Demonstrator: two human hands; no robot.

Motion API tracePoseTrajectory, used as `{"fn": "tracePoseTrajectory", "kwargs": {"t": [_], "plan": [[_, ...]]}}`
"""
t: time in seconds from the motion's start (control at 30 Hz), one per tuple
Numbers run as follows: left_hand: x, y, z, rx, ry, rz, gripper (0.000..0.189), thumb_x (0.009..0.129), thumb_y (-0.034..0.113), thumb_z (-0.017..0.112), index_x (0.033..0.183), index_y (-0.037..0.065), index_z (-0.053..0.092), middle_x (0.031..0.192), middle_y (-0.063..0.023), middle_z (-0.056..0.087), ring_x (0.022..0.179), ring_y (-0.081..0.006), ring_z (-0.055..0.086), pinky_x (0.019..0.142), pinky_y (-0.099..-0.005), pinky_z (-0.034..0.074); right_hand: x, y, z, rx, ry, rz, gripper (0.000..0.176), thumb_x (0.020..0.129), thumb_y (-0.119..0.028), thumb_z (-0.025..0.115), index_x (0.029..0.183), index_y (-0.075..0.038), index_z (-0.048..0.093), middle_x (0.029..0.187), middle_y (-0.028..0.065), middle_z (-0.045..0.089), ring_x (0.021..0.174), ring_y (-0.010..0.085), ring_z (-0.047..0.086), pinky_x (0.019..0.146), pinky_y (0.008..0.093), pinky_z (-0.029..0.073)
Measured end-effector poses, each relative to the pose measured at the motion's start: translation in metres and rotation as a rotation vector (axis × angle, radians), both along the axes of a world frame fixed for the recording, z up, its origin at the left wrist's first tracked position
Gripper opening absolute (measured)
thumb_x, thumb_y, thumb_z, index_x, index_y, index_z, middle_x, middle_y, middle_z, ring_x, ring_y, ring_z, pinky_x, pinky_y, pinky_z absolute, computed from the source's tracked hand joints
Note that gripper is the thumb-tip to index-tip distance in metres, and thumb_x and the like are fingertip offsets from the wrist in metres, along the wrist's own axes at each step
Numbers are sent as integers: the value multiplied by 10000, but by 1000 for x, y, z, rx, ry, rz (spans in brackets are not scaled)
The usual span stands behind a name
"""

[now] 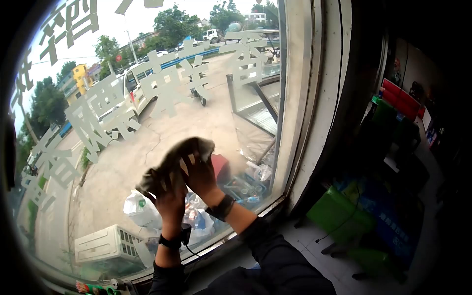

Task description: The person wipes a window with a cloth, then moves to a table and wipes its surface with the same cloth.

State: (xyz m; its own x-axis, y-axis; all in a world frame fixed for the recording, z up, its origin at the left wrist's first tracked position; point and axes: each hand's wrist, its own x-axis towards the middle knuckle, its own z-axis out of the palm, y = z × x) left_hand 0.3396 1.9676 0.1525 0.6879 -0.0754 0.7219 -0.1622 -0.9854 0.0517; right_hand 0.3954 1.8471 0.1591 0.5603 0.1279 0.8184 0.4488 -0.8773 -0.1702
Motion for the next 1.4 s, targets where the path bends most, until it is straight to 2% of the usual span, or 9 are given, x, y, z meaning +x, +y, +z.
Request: {"fn": "tracePoseTrajectory", "kwargs": {"t": [0.07,0.17,0.37,0.5,0.77,0.87,1.03,1.13,1.4], "plan": [[-3,-9,-76,96,105,31,583,752,399,463,1272,160,352,1366,-120,214,1255,-296,203,966,-581,-20,-12,-16,-79,42,470,-21,446,764,-340,480,1152,-119,466,1251,138,361,1209,300,276,878,572,290],[-1,-23,-112,8,278,-4,623,718,399,507,1276,174,347,1376,-84,199,1267,-281,169,963,-592,-35,-13,-59,-147,-45,344,-30,496,770,-388,500,1172,-102,447,1184,187,387,1149,358,334,885,526,319],[44,-125,21,-14,-79,-35,553,702,354,544,1204,148,434,1364,-89,220,1225,-337,223,956,-610,-5,43,-149,8,94,-46,-32,526,721,-344,596,1124,-34,461,1073,212,434,961,377,439,814,450,371],[68,-176,68,-181,-260,-58,511,727,310,521,1186,101,436,1353,-179,196,1229,-372,201,992,-526,102,58,-204,77,17,-190,144,457,759,-309,534,1137,-68,447,1143,188,419,1053,348,384,919,519,248],[42,-244,-105,-149,259,97,566,734,369,496,1238,132,395,1366,-150,190,1206,-374,246,989,-539,52,50,-275,-134,-69,197,121,394,766,-350,525,1113,-163,516,1259,182,324,1112,338,383,892,570,282],[49,-258,-54,-120,148,83,544,746,343,483,1225,96,408,1370,-159,162,1234,-331,211,990,-536,19,73,-289,-83,-47,92,111,405,749,-345,545,1103,-150,520,1224,184,367,1109,343,382,915,563,259],[84,-280,105,-65,-194,46,508,768,281,475,1220,60,403,1370,-168,149,1248,-305,193,987,-538,1,96,-305,110,72,-235,188,410,748,-305,562,1116,-129,517,1247,187,330,1123,398,325,1006,516,146],[96,-292,136,-93,-329,49,513,768,281,480,1238,95,387,1359,-169,174,1243,-317,195,989,-543,10,93,-316,141,66,-305,214,427,754,-287,553,1147,-133,485,1229,187,349,1111,376,346,991,510,180],[87,-308,-41,5,5,30,495,716,316,520,1178,150,458,1349,-92,249,1185,-320,287,975,-580,39,89,-347,-70,-112,-57,-9,488,755,-254,572,1201,-124,421,1301,225,253,1074,388,413,832,455,391]]}}
